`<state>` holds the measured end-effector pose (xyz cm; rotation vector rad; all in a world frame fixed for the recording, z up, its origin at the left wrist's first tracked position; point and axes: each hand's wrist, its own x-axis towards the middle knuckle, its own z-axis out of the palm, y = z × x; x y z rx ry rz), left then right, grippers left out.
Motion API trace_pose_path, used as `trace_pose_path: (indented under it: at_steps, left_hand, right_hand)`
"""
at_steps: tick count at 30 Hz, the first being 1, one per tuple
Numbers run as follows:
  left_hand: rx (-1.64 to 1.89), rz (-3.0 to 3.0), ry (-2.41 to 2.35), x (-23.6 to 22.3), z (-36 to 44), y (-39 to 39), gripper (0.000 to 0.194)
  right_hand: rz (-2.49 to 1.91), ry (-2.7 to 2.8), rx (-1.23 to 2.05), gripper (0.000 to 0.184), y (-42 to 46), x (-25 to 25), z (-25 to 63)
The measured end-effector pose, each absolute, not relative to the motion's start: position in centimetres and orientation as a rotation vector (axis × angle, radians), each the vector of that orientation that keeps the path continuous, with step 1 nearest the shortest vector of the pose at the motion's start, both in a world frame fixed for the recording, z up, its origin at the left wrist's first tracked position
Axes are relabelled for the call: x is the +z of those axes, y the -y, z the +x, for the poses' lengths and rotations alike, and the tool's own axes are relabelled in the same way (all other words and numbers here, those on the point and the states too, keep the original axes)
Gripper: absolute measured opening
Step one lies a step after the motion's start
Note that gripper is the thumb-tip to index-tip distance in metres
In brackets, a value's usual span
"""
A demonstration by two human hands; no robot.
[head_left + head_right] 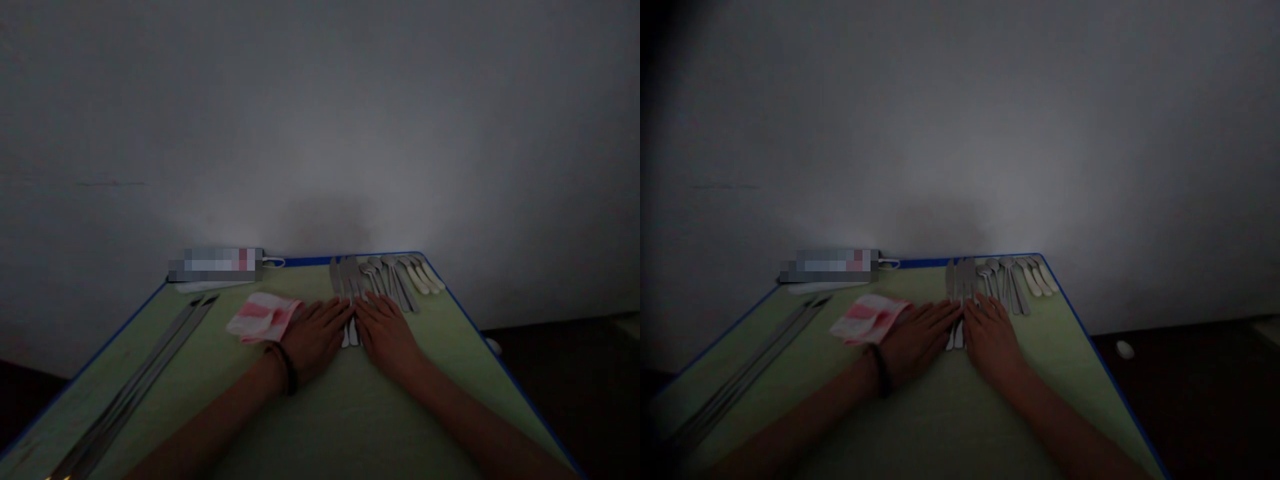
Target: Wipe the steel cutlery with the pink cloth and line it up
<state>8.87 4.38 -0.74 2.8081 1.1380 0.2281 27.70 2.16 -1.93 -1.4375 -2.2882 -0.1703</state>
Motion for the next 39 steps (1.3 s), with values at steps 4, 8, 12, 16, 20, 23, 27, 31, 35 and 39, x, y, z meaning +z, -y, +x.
trace_pose_path:
  at_steps: [4,8,12,16,20,23,27,31,35,39]
  left_hand:
    - [0.194,2.804,-1.113,-0.4,8.5,-4.2,0.049]
    - [0.254,2.781,-1.149,-0.4,8.3,-3.8,0.046]
    - [0.334,2.742,-1.230,-0.8,8.3,-3.7,0.048]
    - [0.284,2.731,-1.247,-1.0,8.4,-3.8,0.058]
    - [0.238,2.732,-1.250,-0.7,8.5,-3.8,0.060]
    - [0.243,2.745,-1.241,-0.3,8.6,-3.7,0.059]
    - [0.239,2.766,-1.225,-0.2,8.7,-3.7,0.059]
    - [0.219,2.782,-1.210,-0.4,8.8,-3.9,0.057]
    - [0.219,2.772,-1.196,-0.5,8.8,-4.1,0.053]
    - [0.307,2.711,-1.220,-0.9,8.9,-4.1,0.053]
  right_hand:
    - [-1.472,2.312,-0.135,0.041,-2.1,-1.7,27.8]
    - [-1.477,2.360,-0.070,0.045,-2.2,-1.4,27.7]
    - [-1.532,2.345,-0.062,0.050,-2.2,-1.3,27.6]
    - [-1.542,2.364,-0.045,0.050,-2.2,-1.1,27.6]
    - [-1.519,2.371,-0.052,0.049,-2.1,-0.8,27.7]
    - [-1.537,2.366,-0.066,0.050,-2.2,-0.8,27.7]
    - [-1.569,2.344,-0.089,0.050,-2.2,-1.1,27.5]
    - [-1.599,2.304,-0.120,0.048,-2.1,-1.4,27.4]
    - [-1.603,2.267,-0.139,0.046,-2.1,-1.4,27.4]
    - [-1.532,2.248,-0.112,0.045,-2.0,-1.0,27.3]
